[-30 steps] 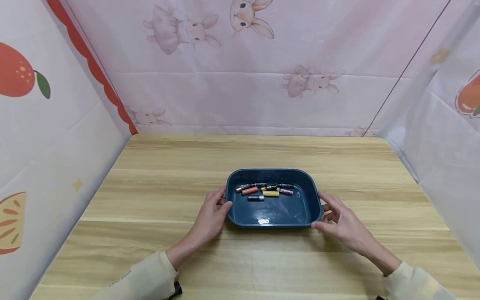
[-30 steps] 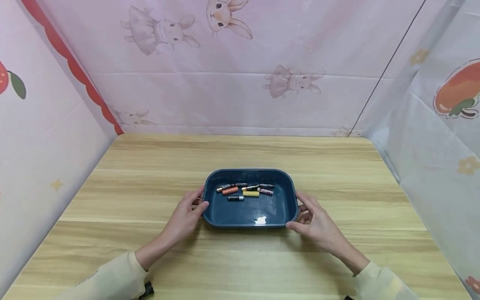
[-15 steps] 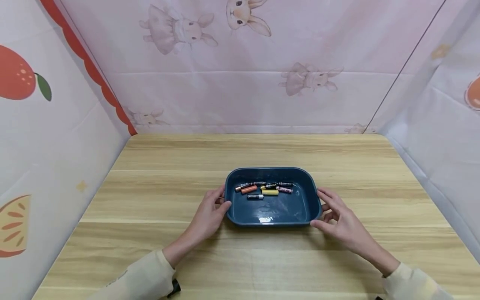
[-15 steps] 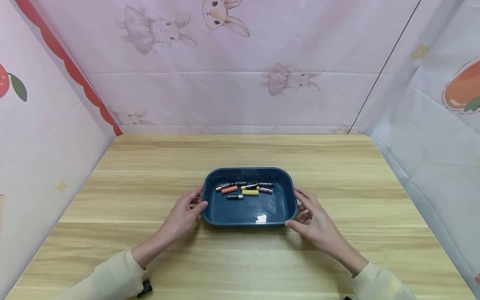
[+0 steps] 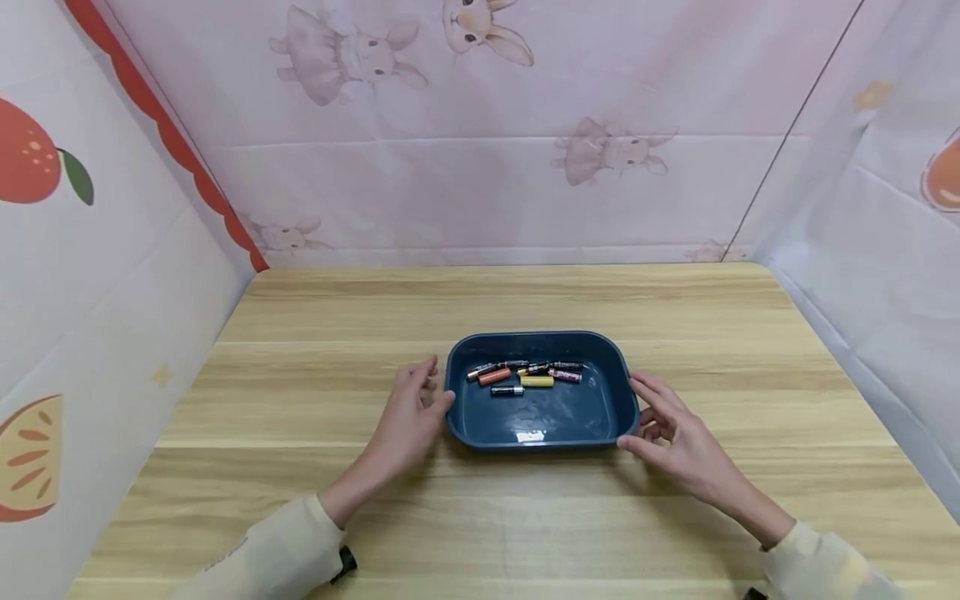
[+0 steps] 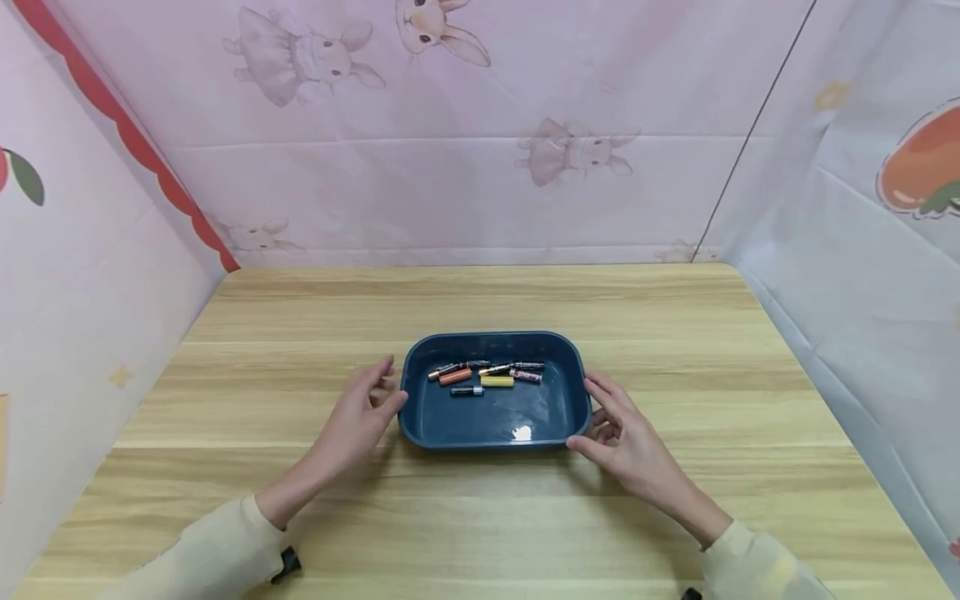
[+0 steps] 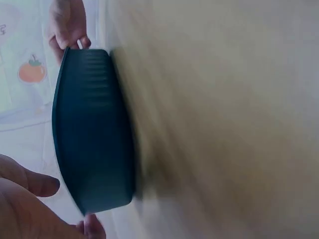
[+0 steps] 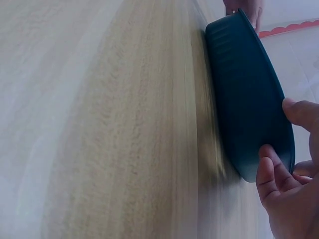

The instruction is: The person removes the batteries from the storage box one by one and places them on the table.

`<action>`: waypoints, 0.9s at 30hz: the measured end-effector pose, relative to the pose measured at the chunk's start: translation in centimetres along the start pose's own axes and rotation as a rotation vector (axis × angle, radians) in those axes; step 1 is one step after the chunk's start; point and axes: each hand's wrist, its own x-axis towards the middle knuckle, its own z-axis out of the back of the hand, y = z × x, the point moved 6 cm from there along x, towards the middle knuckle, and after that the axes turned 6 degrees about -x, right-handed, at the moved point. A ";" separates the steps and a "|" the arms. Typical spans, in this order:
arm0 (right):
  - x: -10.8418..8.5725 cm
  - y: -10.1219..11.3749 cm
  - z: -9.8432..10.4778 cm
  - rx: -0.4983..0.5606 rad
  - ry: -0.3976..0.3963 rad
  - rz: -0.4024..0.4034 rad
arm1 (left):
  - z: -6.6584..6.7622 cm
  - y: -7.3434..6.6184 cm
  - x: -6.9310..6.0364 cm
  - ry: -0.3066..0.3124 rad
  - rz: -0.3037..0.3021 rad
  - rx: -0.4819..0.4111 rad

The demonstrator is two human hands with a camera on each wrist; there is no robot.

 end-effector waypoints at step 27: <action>0.3 0.1 -0.7 0.037 0.011 -0.023 | -4.9 -3.7 4.0 0.268 -0.273 0.292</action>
